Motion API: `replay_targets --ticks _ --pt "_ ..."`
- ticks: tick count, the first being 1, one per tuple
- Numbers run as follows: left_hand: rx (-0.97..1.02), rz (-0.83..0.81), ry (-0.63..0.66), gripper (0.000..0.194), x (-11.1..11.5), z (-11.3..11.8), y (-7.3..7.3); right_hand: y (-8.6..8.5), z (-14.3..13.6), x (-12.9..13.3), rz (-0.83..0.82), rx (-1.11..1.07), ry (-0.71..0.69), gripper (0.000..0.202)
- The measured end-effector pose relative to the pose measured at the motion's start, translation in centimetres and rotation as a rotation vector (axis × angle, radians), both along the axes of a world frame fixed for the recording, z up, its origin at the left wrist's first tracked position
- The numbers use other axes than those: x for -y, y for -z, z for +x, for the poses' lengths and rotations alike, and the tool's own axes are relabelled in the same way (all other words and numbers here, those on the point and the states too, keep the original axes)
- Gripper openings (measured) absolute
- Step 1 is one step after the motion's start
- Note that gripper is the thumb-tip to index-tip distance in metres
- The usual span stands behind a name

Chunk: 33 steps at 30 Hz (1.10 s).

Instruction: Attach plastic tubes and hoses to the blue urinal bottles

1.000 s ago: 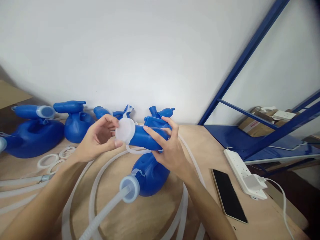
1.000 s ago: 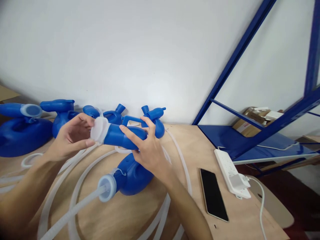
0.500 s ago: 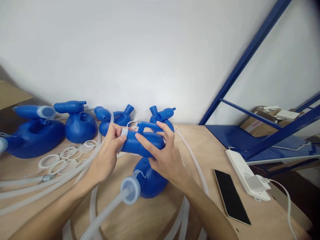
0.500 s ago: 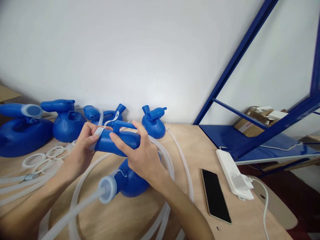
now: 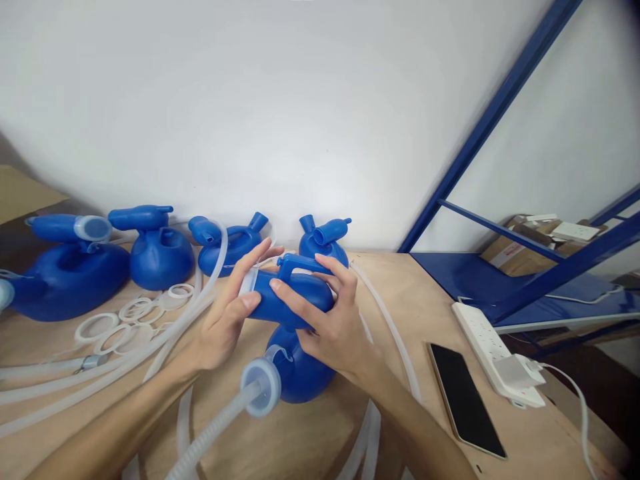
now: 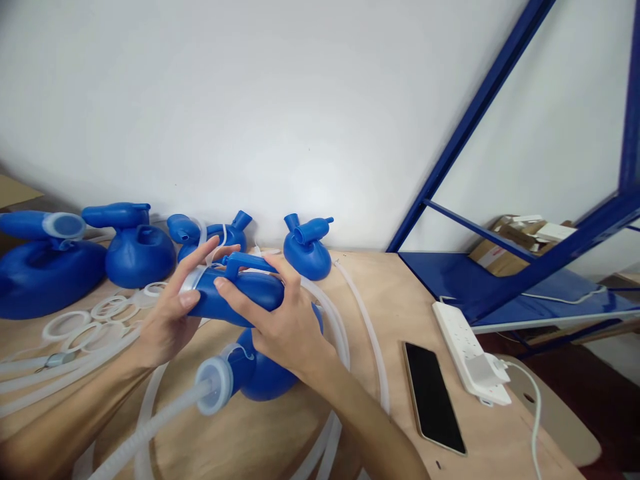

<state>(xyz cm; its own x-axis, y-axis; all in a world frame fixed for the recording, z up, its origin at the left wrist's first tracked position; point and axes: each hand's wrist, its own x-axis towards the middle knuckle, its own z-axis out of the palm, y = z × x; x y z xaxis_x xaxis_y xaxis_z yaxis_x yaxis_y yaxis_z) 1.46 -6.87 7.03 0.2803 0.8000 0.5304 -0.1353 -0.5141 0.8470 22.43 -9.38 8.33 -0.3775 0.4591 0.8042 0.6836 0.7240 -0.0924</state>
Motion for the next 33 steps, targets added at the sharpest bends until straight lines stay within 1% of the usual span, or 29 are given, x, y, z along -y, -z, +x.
replay_targets --ticks 2,4,7,8,10,12,13,14,15,17,19,21,23,27,29,30,31,33 --pt "-0.022 0.033 0.013 0.064 -0.3 0.0 0.4 -0.1 0.3 -0.2 -0.030 0.008 -0.021 0.071" --pt "-0.062 0.063 -0.002 0.064 -0.7 -0.2 0.4 -0.1 0.5 -0.5 -0.065 0.004 -0.039 0.074" --pt "-0.173 0.086 -0.060 0.070 -1.6 -0.8 -0.2 0.1 0.6 -1.2 -0.144 0.009 -0.032 0.081" --pt "-0.209 0.068 -0.086 0.073 -1.7 -1.0 -0.6 0.2 0.5 -1.3 -0.159 0.024 -0.029 0.081" --pt "-0.249 -0.018 -0.121 0.073 -1.7 -1.2 -1.4 0.4 0.3 -1.5 -0.158 0.072 -0.008 0.078" --pt "-0.231 -0.116 -0.176 0.065 -1.1 -0.8 -2.1 0.7 -0.1 -1.5 -0.113 0.087 0.015 0.068" --pt "-0.213 -0.133 -0.228 0.060 -0.5 -0.4 -2.3 0.8 -0.3 -1.4 -0.081 0.073 0.018 0.063" --pt "-0.196 -0.116 -0.295 0.057 0.0 0.1 -2.4 1.0 -0.5 -1.3 -0.052 0.050 0.008 0.062" --pt "-0.185 -0.069 -0.368 0.054 0.6 0.6 -2.4 1.1 -0.5 -1.3 -0.027 0.027 -0.012 0.064" --pt "-0.179 0.093 -0.488 0.049 1.6 1.4 -2.1 1.3 -0.5 -1.2 0.019 -0.003 -0.061 0.076" --pt "-0.174 0.295 -0.542 0.045 2.0 1.6 -1.6 1.4 -0.3 -1.2 0.048 -0.012 -0.099 0.097" --pt "-0.176 0.478 -0.546 0.046 1.8 1.1 -1.1 1.4 -0.2 -1.2 0.051 -0.028 -0.123 0.112" --pt "-0.198 0.591 -0.526 0.051 1.4 0.4 -0.6 1.3 -0.1 -1.3 0.022 -0.039 -0.138 0.118" --pt "-0.259 0.648 -0.464 0.056 0.5 -0.8 -0.4 0.9 -0.1 -1.1 -0.038 -0.013 -0.133 0.118" --pt "-0.254 0.647 -0.452 0.056 0.5 -0.8 -0.7 0.9 -0.2 -1.1 -0.054 -0.007 -0.119 0.118" --pt "-0.250 0.605 -0.451 0.056 0.5 -0.6 -1.0 1.0 -0.2 -1.2 -0.055 -0.015 -0.102 0.118" --pt "-0.249 0.531 -0.451 0.057 0.7 -0.3 -1.4 1.1 -0.2 -1.2 -0.047 -0.024 -0.079 0.117" --pt "-0.261 0.330 -0.431 0.056 1.1 0.4 -2.2 1.5 -0.3 -1.5 -0.013 -0.024 -0.032 0.112"
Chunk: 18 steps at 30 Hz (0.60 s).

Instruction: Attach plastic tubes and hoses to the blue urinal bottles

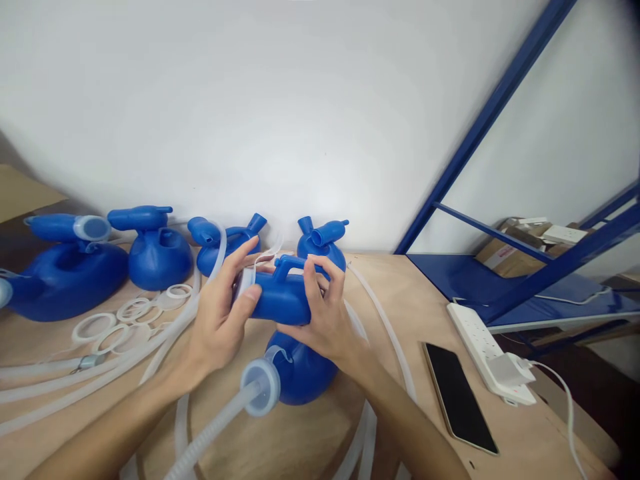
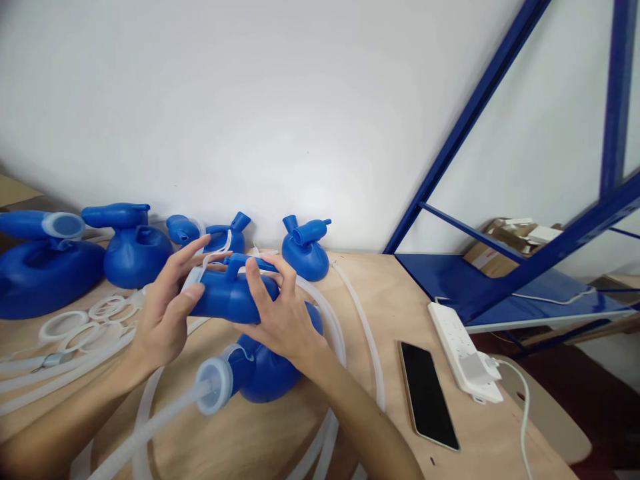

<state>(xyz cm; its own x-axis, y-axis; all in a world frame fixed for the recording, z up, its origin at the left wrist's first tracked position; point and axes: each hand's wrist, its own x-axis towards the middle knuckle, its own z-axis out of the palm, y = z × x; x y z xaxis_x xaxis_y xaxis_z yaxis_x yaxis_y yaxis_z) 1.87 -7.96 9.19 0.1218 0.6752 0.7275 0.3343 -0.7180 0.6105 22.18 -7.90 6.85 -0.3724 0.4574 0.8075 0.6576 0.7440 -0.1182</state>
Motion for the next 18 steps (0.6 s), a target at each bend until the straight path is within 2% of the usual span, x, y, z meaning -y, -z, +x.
replay_targets --ticks 2,3,5,7,10,12,14,18 --pt "0.021 -0.127 -0.008 0.052 0.4 0.6 -0.4 0.4 -0.2 -0.2 0.027 0.005 0.022 0.109" --pt "0.027 -0.130 -0.029 0.050 0.6 0.8 -0.4 0.6 -0.3 -0.3 0.029 0.004 0.019 0.109" --pt "0.034 -0.024 -0.099 0.046 0.6 0.9 0.2 0.8 -0.5 -0.3 0.032 -0.015 -0.002 0.114" --pt "0.025 0.154 -0.161 0.046 0.3 0.6 1.0 0.7 -0.7 -0.1 0.041 -0.023 -0.026 0.118" --pt "-0.002 0.374 -0.126 0.051 -0.4 -0.2 1.7 0.3 -0.6 0.1 0.046 0.008 -0.061 0.118" --pt "-0.036 0.419 -0.083 0.053 -0.5 -0.4 1.4 0.0 -0.4 0.2 0.030 0.020 -0.081 0.118" --pt "-0.083 0.361 -0.083 0.055 -0.3 -0.4 0.6 -0.2 -0.3 0.3 -0.001 0.002 -0.072 0.118" --pt "-0.099 0.060 -0.061 0.058 0.5 -0.2 -1.1 0.0 -0.4 0.1 -0.028 -0.043 -0.019 0.114"
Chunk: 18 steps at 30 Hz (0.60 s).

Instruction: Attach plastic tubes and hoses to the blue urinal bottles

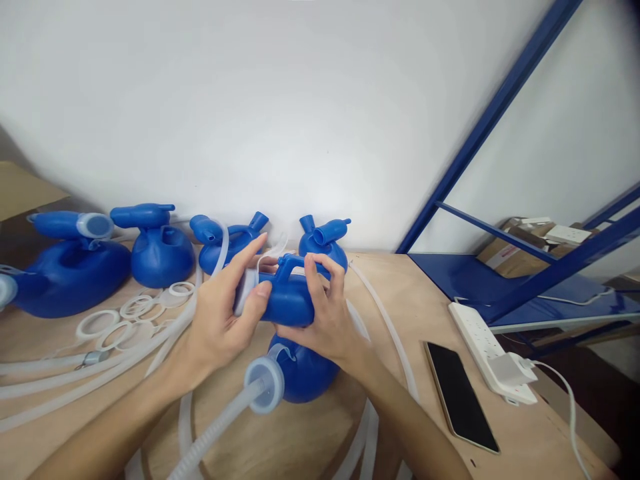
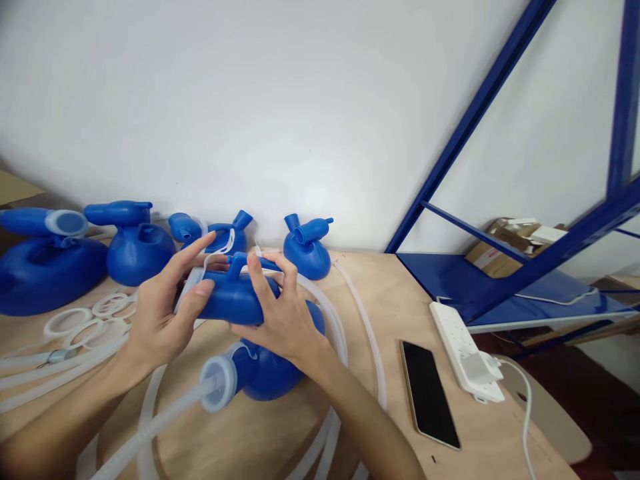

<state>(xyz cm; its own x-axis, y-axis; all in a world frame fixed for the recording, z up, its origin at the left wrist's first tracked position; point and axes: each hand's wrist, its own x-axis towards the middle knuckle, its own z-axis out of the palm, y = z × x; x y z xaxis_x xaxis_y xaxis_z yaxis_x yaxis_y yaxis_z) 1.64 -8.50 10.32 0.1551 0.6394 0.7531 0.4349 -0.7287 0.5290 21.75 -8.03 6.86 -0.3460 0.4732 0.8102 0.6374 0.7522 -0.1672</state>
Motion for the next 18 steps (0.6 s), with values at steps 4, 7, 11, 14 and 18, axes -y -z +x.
replay_targets --ticks 4,7,11,14,18 --pt "0.045 -0.214 0.062 0.049 0.0 -0.5 -1.0 0.2 -0.3 -0.1 -0.006 0.054 -0.014 0.115" --pt "0.021 -0.167 0.078 0.038 -0.3 -0.8 -1.1 -0.3 -0.1 0.0 -0.137 0.009 -0.065 0.106" --pt "-0.090 0.148 0.061 0.034 -0.1 -0.3 -0.4 -2.2 1.0 0.7 -0.300 -0.156 -0.131 0.064" --pt "-0.154 0.332 0.080 0.036 0.3 0.6 0.3 -3.5 1.7 1.6 -0.369 -0.260 -0.272 0.049" --pt "-0.203 0.463 0.105 0.037 0.7 1.3 1.0 -4.2 1.8 2.4 -0.559 -0.402 -0.323 0.039"
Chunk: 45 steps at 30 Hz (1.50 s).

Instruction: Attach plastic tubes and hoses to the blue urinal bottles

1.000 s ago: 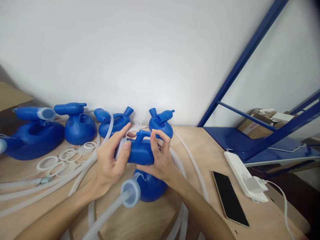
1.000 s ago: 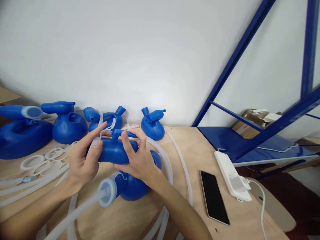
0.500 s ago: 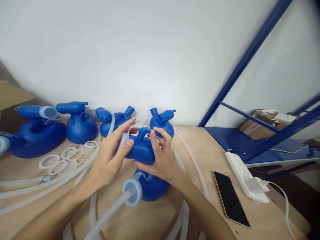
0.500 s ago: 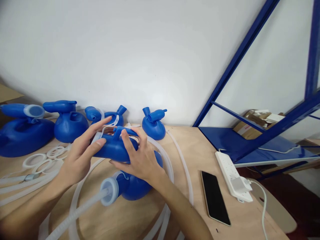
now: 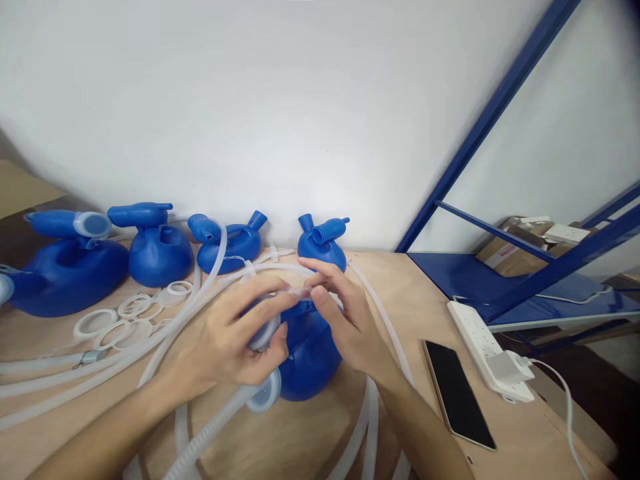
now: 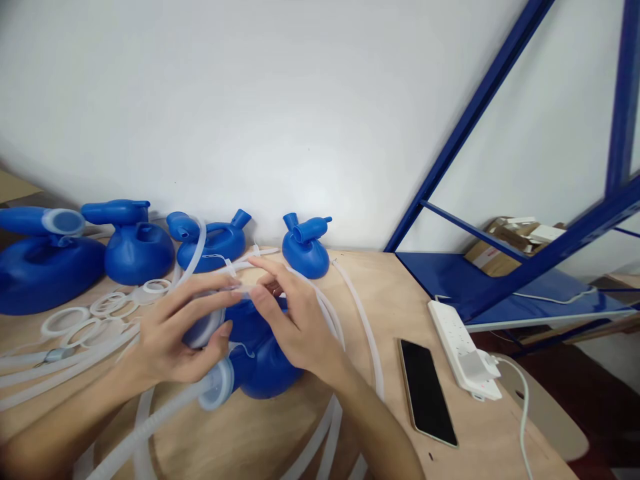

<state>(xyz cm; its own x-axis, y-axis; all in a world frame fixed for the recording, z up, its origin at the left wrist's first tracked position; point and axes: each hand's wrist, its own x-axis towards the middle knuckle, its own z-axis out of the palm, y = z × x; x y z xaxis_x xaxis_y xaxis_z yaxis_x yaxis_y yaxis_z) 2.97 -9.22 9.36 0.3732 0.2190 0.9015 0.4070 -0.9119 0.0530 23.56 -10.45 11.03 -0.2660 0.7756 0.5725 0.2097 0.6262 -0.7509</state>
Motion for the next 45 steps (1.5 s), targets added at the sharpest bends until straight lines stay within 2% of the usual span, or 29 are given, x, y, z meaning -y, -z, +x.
replay_targets --ticks 3,7,12,17,24,31,34,39,45 --pt "-0.023 0.029 0.042 0.034 -0.1 0.0 0.0 0.1 -0.1 -0.1 -0.139 -0.028 -0.054 0.037" --pt "-0.027 0.002 0.070 0.036 -0.5 -0.5 -0.2 0.1 0.3 -0.6 -0.224 0.038 -0.156 0.040" --pt "-0.064 0.076 0.053 0.036 -0.9 -1.3 -0.3 0.3 0.7 -0.8 -0.233 0.100 -0.213 0.046" --pt "-0.114 0.134 0.028 0.038 -0.9 -2.0 -0.5 0.5 0.5 -0.8 -0.173 0.096 -0.236 0.051" --pt "-0.211 0.276 -0.020 0.032 -0.9 -2.0 -0.5 0.4 -0.6 0.0 -0.149 0.031 -0.148 0.050" --pt "-0.192 0.266 -0.060 0.028 -1.0 -1.8 -0.2 1.0 -1.3 0.2 -0.116 0.028 -0.055 0.042" --pt "-0.193 0.258 -0.077 0.029 -1.0 -1.6 -0.1 1.1 -1.4 0.1 -0.058 0.083 -0.007 0.047" --pt "-0.204 0.228 -0.095 0.028 -1.1 -1.3 0.0 1.1 -1.6 0.0 0.037 0.126 -0.005 0.052" --pt "-0.261 0.261 -0.124 0.020 -1.3 -0.8 0.1 1.1 -1.5 0.0 0.060 0.119 -0.014 0.059"
